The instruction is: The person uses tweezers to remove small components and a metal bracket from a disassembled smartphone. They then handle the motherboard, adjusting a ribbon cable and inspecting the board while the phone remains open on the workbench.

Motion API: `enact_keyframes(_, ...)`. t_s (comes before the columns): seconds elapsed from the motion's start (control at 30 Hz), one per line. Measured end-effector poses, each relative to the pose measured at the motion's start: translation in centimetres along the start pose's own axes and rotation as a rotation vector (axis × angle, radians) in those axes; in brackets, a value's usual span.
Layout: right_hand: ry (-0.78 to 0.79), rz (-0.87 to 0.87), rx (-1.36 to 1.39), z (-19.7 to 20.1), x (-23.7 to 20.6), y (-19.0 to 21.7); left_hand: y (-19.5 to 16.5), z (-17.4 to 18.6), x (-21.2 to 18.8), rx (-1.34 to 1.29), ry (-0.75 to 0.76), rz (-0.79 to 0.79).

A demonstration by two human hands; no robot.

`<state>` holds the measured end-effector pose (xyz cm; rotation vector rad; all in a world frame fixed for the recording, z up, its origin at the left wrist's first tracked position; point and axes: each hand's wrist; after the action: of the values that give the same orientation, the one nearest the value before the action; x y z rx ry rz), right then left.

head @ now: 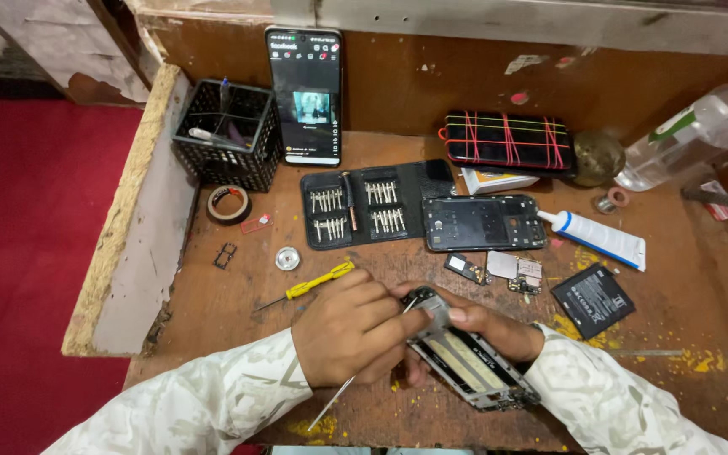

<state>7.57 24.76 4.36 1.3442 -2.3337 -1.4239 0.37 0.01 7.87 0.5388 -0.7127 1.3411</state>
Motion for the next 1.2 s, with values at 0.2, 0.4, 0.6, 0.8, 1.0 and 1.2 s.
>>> enact_keyframes(0.2, 0.066, 0.067, -0.068, 0.8, 0.3, 0.3, 0.4, 0.0, 0.0, -0.101, 0.045, -0.009)
enact_keyframes(0.4, 0.047, 0.063, -0.08, 1.5, 0.0, 1.1, 1.0, -0.6, 1.0, -0.087, 0.016, -0.025)
enact_keyframes(0.6, 0.083, 0.11, 0.003, 1.3, -0.5, 0.8, 1.3, -0.2, 1.9, -0.038, -0.03, 0.023)
enact_keyframes(0.8, 0.115, 0.033, -0.058, 2.6, -0.9, 0.4, 1.3, -0.2, 3.1, -0.041, -0.061, 0.014)
enact_keyframes(1.0, 0.177, -0.036, 0.021, 3.0, -0.5, -0.3, 0.9, 0.3, 2.7, -0.013, -0.058, -0.001)
enact_keyframes(1.2, 0.271, -0.267, 0.277, 4.1, 2.6, -0.1, 1.3, 0.3, 0.9, -0.068, -0.036, 0.01)
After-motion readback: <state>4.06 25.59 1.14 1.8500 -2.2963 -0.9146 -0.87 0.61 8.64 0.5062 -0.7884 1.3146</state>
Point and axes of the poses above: each hand's wrist, its own x-axis towards the middle knuckle, its own z-axis out of the back of the hand, y = z × x, and after that the axes turned 9 degrees about -z, right-handed
